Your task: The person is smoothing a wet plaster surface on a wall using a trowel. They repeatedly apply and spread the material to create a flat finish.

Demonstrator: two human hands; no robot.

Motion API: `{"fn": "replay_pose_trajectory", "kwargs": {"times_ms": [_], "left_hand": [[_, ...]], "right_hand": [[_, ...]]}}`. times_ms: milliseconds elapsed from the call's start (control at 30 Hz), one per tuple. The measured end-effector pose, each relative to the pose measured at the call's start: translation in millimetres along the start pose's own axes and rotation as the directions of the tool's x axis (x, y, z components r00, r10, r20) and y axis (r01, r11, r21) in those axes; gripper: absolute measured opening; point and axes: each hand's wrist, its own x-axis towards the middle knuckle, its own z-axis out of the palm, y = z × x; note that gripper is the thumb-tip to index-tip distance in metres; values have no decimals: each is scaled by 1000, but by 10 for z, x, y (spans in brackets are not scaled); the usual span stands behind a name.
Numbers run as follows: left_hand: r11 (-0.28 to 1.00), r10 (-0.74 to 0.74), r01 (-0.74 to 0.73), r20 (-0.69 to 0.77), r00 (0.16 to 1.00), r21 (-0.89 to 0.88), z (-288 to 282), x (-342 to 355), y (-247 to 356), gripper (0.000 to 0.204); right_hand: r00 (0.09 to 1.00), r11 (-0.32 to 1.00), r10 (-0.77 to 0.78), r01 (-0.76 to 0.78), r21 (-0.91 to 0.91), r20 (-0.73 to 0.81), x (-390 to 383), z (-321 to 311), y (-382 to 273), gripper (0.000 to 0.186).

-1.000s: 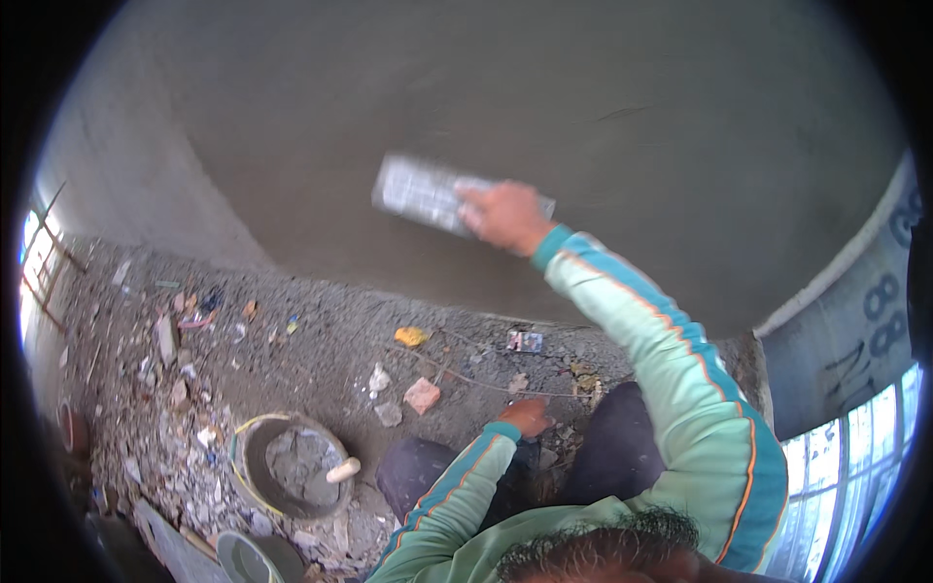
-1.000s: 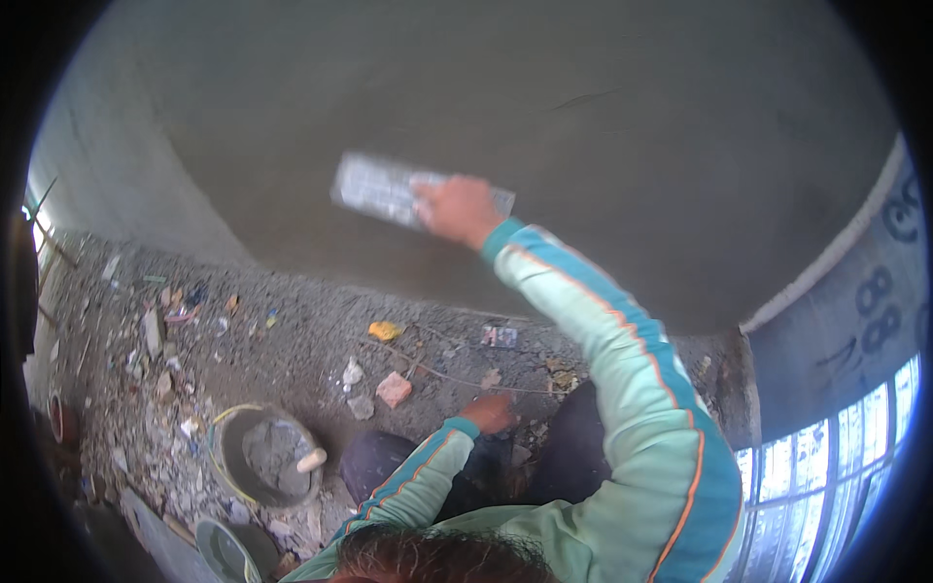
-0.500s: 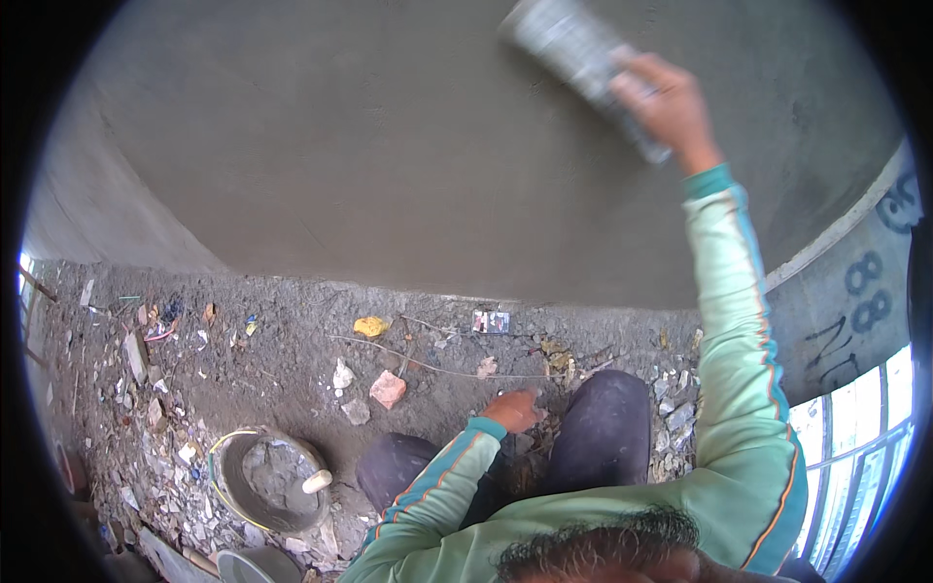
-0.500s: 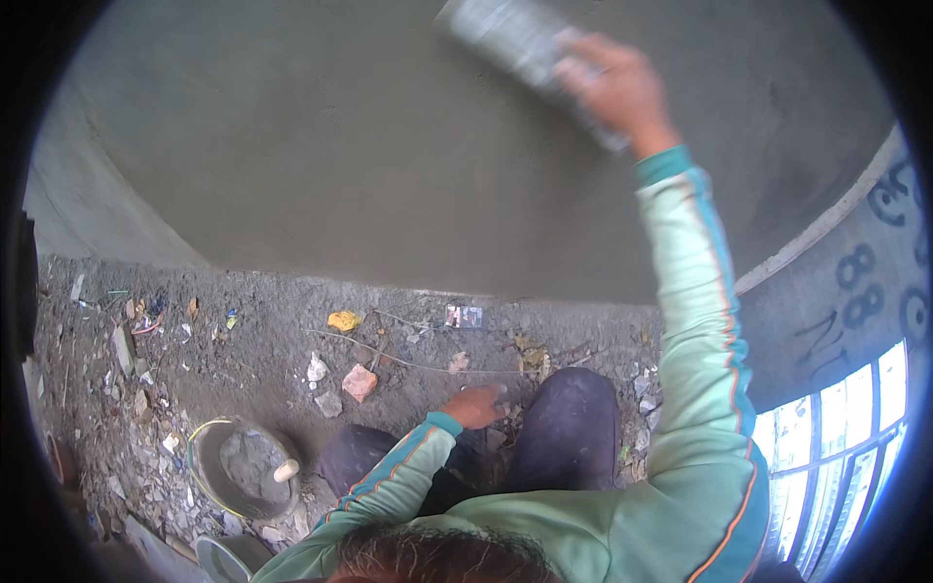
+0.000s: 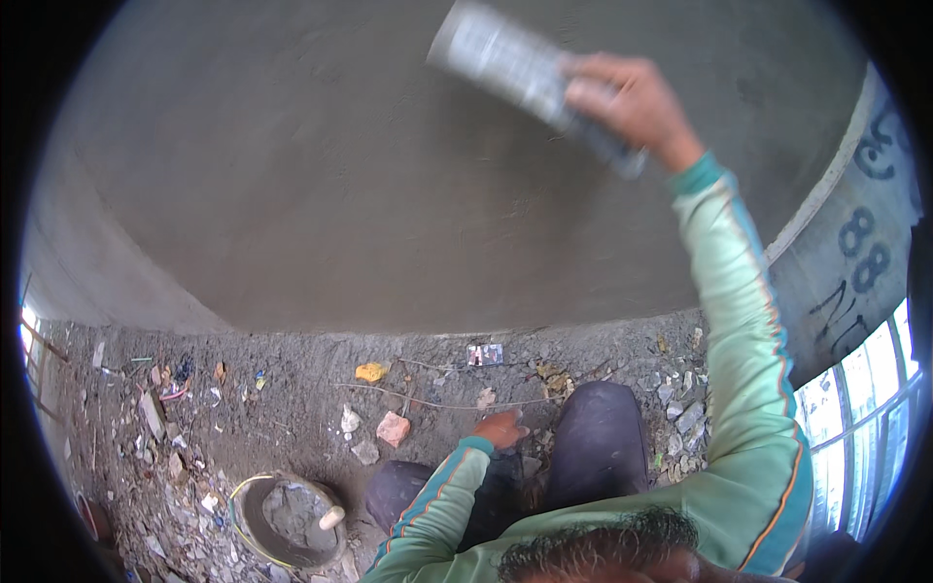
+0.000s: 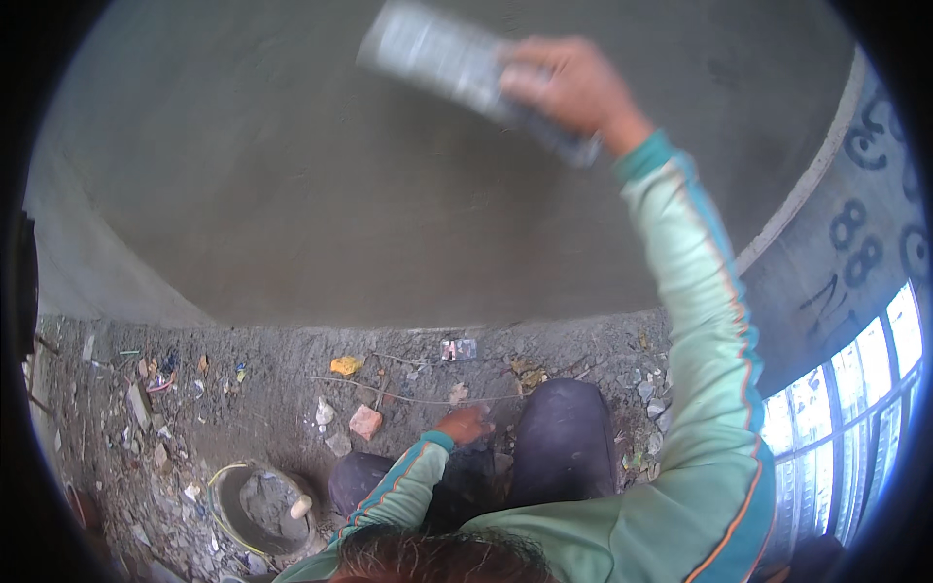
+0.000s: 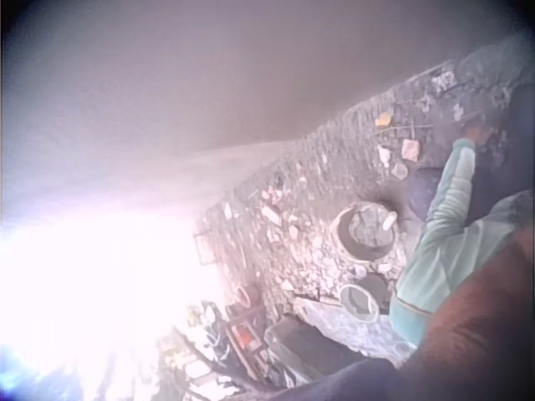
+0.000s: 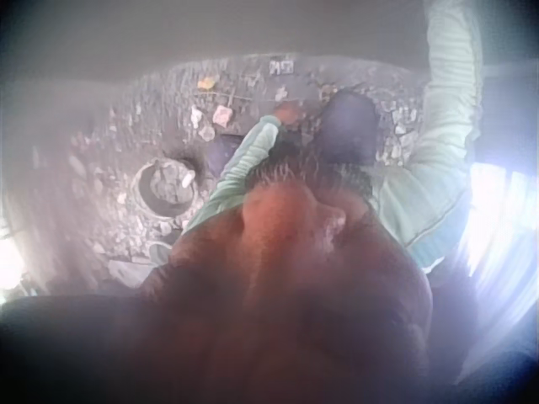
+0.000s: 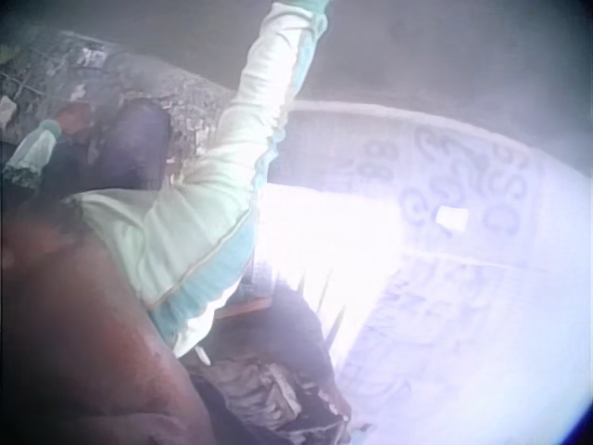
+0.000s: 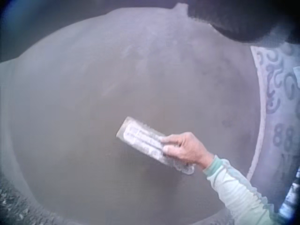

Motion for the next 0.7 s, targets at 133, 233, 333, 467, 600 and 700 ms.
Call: {"fn": "replay_pose_trajectory", "kwargs": {"times_ms": [133,233,333,467,600,700], "left_hand": [[999,-10,8,39,999,40,77,93,-36,73],[1000,-22,23,69,997,-13,-20,-15,213,73],[995,22,-19,29,999,-98,93,-25,169,72],[1000,19,-19,12,1000,-22,168,9,97,70],[998,1,-2,15,1000,71,183,50,139,69],[992,17,-8,-69,997,123,301,61,-46,70]], "right_hand": [[984,973,152,-132,189,-94,533,-779,131,33],[998,963,-28,12,-268,-56,409,-579,651,38],[997,856,-83,68,-513,-7,-36,138,377,37],[973,797,-148,222,-562,174,-773,1169,413,43],[868,719,-201,446,-533,454,-2025,2122,897,44],[888,819,-195,381,-428,417,-2131,1880,841,46]]}}
